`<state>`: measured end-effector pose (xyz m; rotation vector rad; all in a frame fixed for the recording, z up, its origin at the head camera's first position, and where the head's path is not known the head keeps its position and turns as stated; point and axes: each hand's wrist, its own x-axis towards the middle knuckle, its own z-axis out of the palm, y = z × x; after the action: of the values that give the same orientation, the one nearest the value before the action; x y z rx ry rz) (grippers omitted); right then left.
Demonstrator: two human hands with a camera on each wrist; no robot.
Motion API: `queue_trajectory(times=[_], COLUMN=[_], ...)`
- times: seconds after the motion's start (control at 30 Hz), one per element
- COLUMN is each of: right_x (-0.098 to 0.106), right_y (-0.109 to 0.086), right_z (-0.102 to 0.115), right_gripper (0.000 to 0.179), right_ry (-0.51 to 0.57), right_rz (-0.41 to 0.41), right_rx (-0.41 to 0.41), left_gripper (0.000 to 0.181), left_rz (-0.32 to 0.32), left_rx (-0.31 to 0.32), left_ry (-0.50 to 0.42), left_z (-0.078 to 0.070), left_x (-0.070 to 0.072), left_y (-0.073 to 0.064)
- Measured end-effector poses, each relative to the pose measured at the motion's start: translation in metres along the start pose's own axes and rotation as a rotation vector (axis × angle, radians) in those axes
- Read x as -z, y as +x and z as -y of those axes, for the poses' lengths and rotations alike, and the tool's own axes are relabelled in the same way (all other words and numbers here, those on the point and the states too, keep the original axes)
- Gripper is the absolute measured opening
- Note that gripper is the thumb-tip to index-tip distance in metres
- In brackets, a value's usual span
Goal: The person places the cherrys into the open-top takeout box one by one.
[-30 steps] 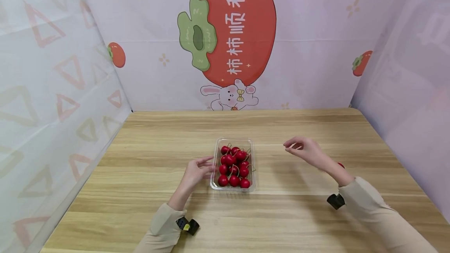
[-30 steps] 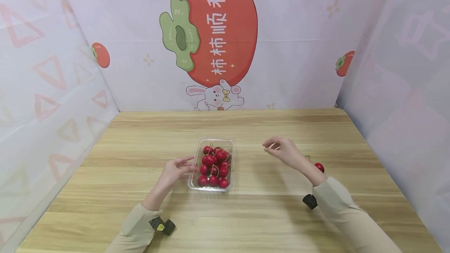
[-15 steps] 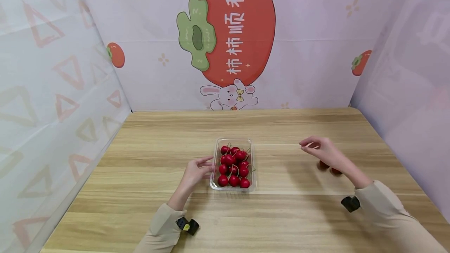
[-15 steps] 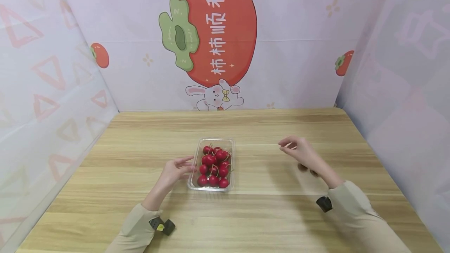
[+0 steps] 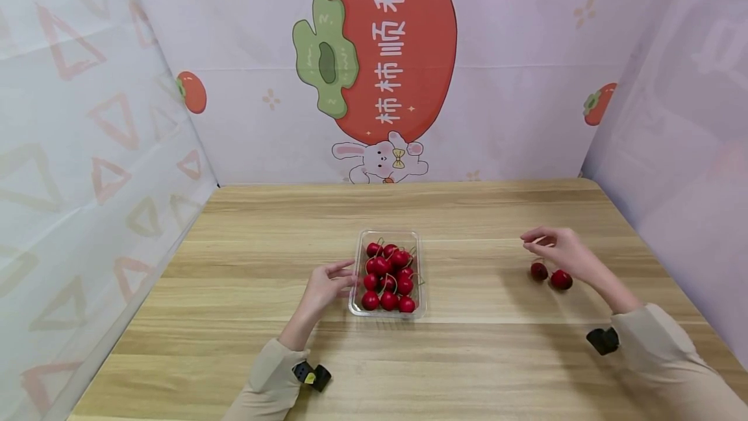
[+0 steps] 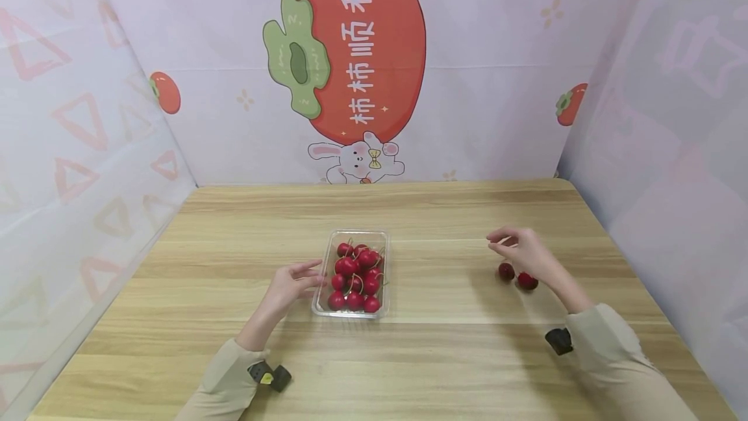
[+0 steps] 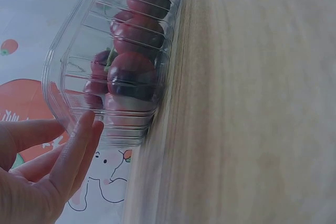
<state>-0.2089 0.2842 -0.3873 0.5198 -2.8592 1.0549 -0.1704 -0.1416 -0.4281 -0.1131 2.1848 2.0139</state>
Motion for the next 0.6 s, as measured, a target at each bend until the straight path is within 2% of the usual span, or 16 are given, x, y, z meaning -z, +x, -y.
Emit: queue_trajectory(times=[0.33, 0.6], right_x=[0.007, 0.012], right_y=[-0.005, -0.005], right_z=[-0.021, -0.035], right_gripper=[0.021, 0.022], right_ry=[-0.008, -0.019], right_rz=[-0.001, 0.050], right_rx=[0.005, -0.021], left_gripper=[0.037, 0.038], left_rz=[-0.001, 0.008], left_rx=[-0.008, -0.003], left_ry=[-0.013, -0.017], left_z=[-0.001, -0.008], left_x=[0.000, -0.001], left_y=[0.000, -0.004])
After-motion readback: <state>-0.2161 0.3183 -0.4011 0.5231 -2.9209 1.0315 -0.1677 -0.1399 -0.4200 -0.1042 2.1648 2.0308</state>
